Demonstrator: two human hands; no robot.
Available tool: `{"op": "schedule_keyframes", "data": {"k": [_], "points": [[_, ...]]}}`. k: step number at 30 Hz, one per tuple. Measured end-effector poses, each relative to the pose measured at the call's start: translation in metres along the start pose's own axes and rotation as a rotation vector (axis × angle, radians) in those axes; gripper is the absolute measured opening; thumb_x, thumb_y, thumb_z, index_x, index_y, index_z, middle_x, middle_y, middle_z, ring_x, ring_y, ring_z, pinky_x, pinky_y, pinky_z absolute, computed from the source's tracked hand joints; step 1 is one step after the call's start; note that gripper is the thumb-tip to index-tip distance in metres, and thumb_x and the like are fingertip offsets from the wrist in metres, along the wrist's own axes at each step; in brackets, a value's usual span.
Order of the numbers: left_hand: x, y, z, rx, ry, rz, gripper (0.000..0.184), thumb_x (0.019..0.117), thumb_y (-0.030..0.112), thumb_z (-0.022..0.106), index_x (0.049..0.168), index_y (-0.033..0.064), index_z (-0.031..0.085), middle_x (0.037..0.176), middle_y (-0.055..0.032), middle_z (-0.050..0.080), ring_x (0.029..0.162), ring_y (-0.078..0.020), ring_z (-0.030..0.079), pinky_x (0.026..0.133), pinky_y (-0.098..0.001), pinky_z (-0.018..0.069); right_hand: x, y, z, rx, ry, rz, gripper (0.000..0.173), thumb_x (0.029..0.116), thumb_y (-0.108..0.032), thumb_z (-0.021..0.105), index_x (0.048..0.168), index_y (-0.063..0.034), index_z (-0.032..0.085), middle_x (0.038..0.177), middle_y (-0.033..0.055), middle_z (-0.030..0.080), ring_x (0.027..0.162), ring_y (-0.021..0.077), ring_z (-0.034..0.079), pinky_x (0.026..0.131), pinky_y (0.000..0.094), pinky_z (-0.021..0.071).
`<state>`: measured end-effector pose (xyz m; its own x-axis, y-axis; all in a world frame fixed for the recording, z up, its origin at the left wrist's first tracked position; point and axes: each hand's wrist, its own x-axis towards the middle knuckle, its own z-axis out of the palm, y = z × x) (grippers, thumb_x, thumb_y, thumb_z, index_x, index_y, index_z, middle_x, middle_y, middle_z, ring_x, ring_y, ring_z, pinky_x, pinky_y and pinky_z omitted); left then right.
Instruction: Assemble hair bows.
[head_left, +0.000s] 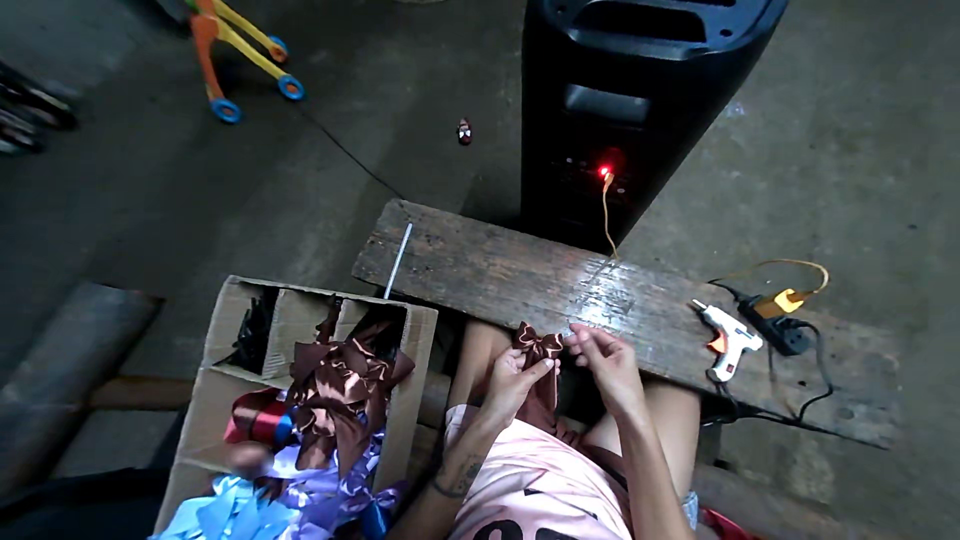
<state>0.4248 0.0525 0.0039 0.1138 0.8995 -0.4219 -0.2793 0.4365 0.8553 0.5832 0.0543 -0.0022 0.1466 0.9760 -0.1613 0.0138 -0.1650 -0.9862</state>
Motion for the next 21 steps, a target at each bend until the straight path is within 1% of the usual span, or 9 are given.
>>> {"op": "schedule_keyframes", "data": {"k": [3, 6, 8, 9, 11, 13, 14, 18, 21], "points": [[0.0, -0.003, 0.0, 0.023, -0.003, 0.016, 0.032, 0.0909, -0.011, 0.066, 0.121, -0.0113, 0.056, 0.097, -0.0098, 0.073, 0.085, -0.0104, 0.071, 0.082, -0.0259, 0.0603, 0.0, 0.003, 0.008, 0.011, -0.047, -0.002, 0.03, 0.0893, 0.0, 0.072, 0.118, 0.0065, 0.066, 0.09, 0.0043, 0.072, 0.076, 0.0028, 0.067, 0.072, 0.0198, 0.0574], [0.001, -0.003, -0.007, 0.061, -0.006, 0.008, 0.032, 0.0934, -0.009, 0.062, 0.125, -0.0102, 0.054, 0.097, -0.0096, 0.072, 0.08, -0.0101, 0.07, 0.075, -0.0247, 0.06, 0.002, 0.009, 0.007, 0.016, 0.001, -0.045, 0.025, 0.0884, 0.006, 0.069, 0.114, 0.0056, 0.067, 0.089, 0.004, 0.07, 0.076, 0.0024, 0.066, 0.073, 0.0189, 0.0564], [0.003, -0.002, -0.015, 0.101, -0.005, -0.013, 0.024, 0.0964, -0.006, 0.06, 0.12, -0.0075, 0.056, 0.092, -0.0077, 0.07, 0.074, -0.0093, 0.068, 0.069, -0.0232, 0.0579, 0.005, 0.011, 0.002, 0.011, 0.027, -0.055, 0.024, 0.0888, 0.007, 0.068, 0.113, 0.005, 0.066, 0.089, 0.0037, 0.069, 0.076, 0.0028, 0.065, 0.073, 0.0193, 0.0563], [0.003, -0.001, -0.019, 0.13, -0.012, -0.03, 0.023, 0.0971, -0.005, 0.059, 0.12, -0.0069, 0.056, 0.093, -0.0079, 0.069, 0.075, -0.0092, 0.068, 0.069, -0.0234, 0.0579, 0.008, 0.012, 0.0, 0.015, 0.036, -0.054, 0.025, 0.089, 0.007, 0.067, 0.113, 0.0049, 0.065, 0.089, 0.004, 0.069, 0.076, 0.0035, 0.065, 0.073, 0.0203, 0.0565], [0.003, -0.001, -0.029, 0.205, -0.054, -0.085, 0.032, 0.0971, -0.003, 0.06, 0.129, -0.0064, 0.054, 0.108, -0.0124, 0.067, 0.086, -0.0118, 0.068, 0.078, -0.0265, 0.0585, 0.018, 0.019, -0.008, -0.003, 0.056, -0.044, 0.026, 0.0909, 0.007, 0.065, 0.117, 0.0051, 0.064, 0.094, 0.0069, 0.069, 0.079, 0.0073, 0.066, 0.074, 0.0248, 0.0582], [0.003, -0.002, -0.037, 0.275, -0.078, -0.142, 0.039, 0.0987, -0.002, 0.059, 0.137, -0.0053, 0.05, 0.119, -0.0153, 0.065, 0.096, -0.0139, 0.067, 0.084, -0.0282, 0.0569, 0.038, 0.03, -0.021, -0.088, 0.067, -0.016, 0.03, 0.0948, 0.004, 0.063, 0.125, 0.0035, 0.062, 0.097, 0.0091, 0.067, 0.079, 0.01, 0.064, 0.074, 0.0283, 0.056], [0.002, -0.004, -0.041, 0.298, -0.079, -0.156, 0.038, 0.1003, -0.001, 0.057, 0.137, -0.0052, 0.051, 0.119, -0.0148, 0.065, 0.096, -0.0137, 0.067, 0.084, -0.028, 0.0565, 0.05, 0.037, -0.029, -0.143, 0.066, 0.004, 0.032, 0.0965, 0.002, 0.062, 0.129, 0.0027, 0.06, 0.097, 0.0108, 0.067, 0.079, 0.0119, 0.063, 0.073, 0.0306, 0.0547], [-0.005, -0.014, -0.055, 0.308, -0.019, -0.107, 0.017, 0.1025, -0.002, 0.051, 0.114, -0.0057, 0.063, 0.088, -0.0025, 0.064, 0.069, -0.0047, 0.059, 0.067, -0.0203, 0.0531, 0.089, 0.068, -0.055, -0.285, 0.121, 0.064, 0.034, 0.0964, -0.002, 0.066, 0.13, 0.0006, 0.059, 0.094, 0.0159, 0.068, 0.076, 0.021, 0.063, 0.073, 0.0418, 0.0546], [-0.009, -0.019, -0.064, 0.292, 0.012, -0.082, 0.016, 0.1022, -0.003, 0.051, 0.11, -0.005, 0.064, 0.087, -0.0012, 0.064, 0.068, -0.0033, 0.058, 0.067, -0.019, 0.0523, 0.098, 0.084, -0.068, -0.318, 0.214, 0.024, 0.036, 0.0954, -0.007, 0.07, 0.129, -0.0011, 0.06, 0.099, 0.0169, 0.071, 0.08, 0.0241, 0.067, 0.075, 0.0451, 0.0568]]}}
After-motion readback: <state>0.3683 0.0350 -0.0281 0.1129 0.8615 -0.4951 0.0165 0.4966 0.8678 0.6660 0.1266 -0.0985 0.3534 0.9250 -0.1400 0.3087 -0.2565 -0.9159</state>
